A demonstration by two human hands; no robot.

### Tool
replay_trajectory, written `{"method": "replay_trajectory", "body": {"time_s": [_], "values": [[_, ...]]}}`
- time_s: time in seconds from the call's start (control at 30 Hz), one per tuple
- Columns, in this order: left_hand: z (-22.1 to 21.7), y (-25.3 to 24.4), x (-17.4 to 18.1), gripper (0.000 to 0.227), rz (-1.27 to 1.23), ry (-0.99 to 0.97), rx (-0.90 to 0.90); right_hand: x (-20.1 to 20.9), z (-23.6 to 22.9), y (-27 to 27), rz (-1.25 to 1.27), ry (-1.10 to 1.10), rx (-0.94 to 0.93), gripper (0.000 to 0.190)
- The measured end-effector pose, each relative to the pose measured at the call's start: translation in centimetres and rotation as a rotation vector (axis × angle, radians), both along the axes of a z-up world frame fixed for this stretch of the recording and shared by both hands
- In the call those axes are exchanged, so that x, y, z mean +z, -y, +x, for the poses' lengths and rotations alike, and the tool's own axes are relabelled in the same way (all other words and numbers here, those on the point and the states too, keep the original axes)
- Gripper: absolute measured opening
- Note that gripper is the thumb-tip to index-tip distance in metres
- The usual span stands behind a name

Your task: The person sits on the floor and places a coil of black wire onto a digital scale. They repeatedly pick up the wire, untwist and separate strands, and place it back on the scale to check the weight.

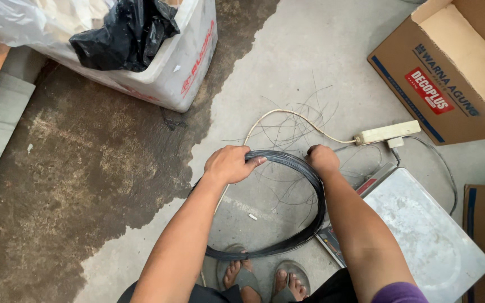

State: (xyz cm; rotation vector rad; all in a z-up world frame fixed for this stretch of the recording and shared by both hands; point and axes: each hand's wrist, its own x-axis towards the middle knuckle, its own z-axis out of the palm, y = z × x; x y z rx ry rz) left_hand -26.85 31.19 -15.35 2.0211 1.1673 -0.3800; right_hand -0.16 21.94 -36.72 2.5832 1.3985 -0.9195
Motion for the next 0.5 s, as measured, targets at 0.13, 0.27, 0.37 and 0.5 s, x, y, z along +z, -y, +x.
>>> {"method": "replay_trajectory", "body": {"time_s": [0.13,0.27,0.37,0.5], "values": [[-0.6,0.0,0.1,0.05,0.003,0.003,0.006,2.6,-1.0,-0.6,0.011,0.098,0.045,0.036],[-1.2,1.1,1.8,0.05,0.021,0.016,0.004,4.4,-0.5,0.0,0.083,0.007,-0.101,0.036],[-1.7,2.7,3.6,0.051,0.041,0.025,-0.008,3.6,0.7,0.8,0.173,-0.014,-0.102,0.028],[-1.9,5.6,6.8,0.051,0.055,0.042,-0.032,7.0,-0.1,1.5,0.25,-0.129,-0.188,0.022]]}}
